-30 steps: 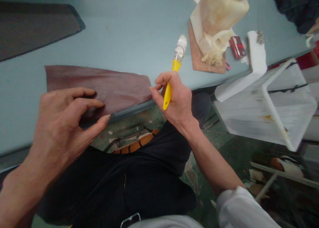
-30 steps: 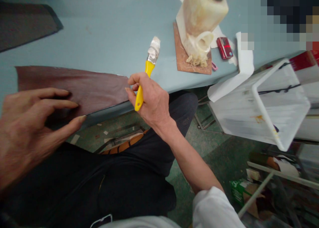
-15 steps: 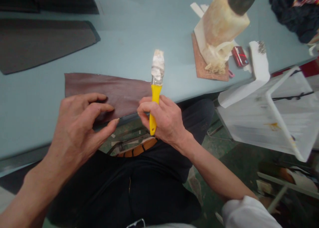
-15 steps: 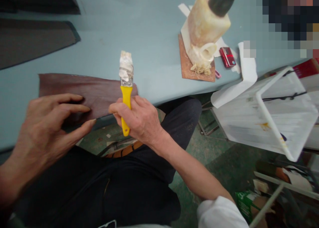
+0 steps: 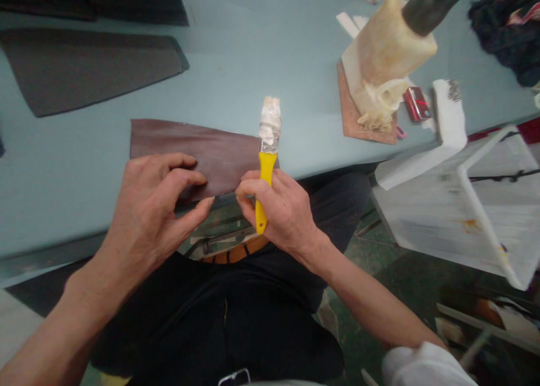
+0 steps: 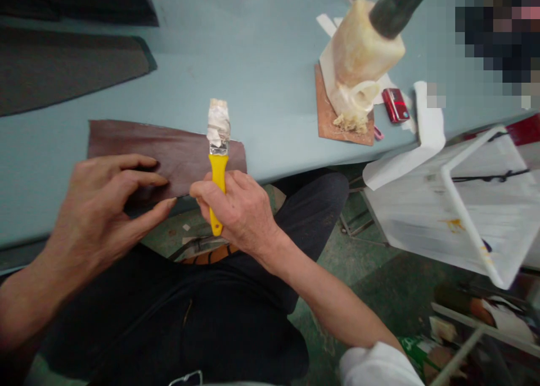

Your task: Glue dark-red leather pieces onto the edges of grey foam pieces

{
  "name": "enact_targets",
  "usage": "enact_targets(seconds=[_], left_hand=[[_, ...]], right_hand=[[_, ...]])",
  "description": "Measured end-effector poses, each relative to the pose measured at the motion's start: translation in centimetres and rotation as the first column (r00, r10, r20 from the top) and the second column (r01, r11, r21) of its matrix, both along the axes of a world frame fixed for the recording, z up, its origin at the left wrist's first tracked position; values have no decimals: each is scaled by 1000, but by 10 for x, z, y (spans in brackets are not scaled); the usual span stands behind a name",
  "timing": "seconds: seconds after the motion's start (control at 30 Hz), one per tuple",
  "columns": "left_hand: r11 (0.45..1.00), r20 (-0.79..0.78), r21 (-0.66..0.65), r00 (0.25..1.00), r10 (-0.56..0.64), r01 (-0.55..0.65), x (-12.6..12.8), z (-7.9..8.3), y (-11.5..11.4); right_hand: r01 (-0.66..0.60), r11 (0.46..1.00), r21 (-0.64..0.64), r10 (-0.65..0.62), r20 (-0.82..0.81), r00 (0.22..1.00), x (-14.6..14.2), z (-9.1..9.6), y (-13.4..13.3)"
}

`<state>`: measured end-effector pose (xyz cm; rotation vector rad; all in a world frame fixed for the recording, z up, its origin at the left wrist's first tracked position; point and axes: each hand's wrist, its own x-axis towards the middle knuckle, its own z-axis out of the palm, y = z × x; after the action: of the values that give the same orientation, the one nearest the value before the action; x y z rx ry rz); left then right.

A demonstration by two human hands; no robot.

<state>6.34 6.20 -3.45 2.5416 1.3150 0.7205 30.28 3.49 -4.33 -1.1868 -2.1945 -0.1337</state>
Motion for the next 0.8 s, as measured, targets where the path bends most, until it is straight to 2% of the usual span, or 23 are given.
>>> enact_targets(seconds=[0.17,0.3,0.5,0.8], left_hand=[[997,-8,-73,1000,26,-26,0,2,-2],[999,20,-51,1000,20,-19,-1,0,-2],[999,21,-46,1000,13,-12,0,-1,-3],[999,-4,-44,1000,14,-15,0,-1,-4]], right_hand=[[-32,999,-37,31,-36,999,-1,-1,4],[-121,992,-39,120,-29,992,-5,-1,1],[-139,990,-33,137,-51,989,-5,3,2],[-212,977,25,213,-43,976,-12,-6,4]])
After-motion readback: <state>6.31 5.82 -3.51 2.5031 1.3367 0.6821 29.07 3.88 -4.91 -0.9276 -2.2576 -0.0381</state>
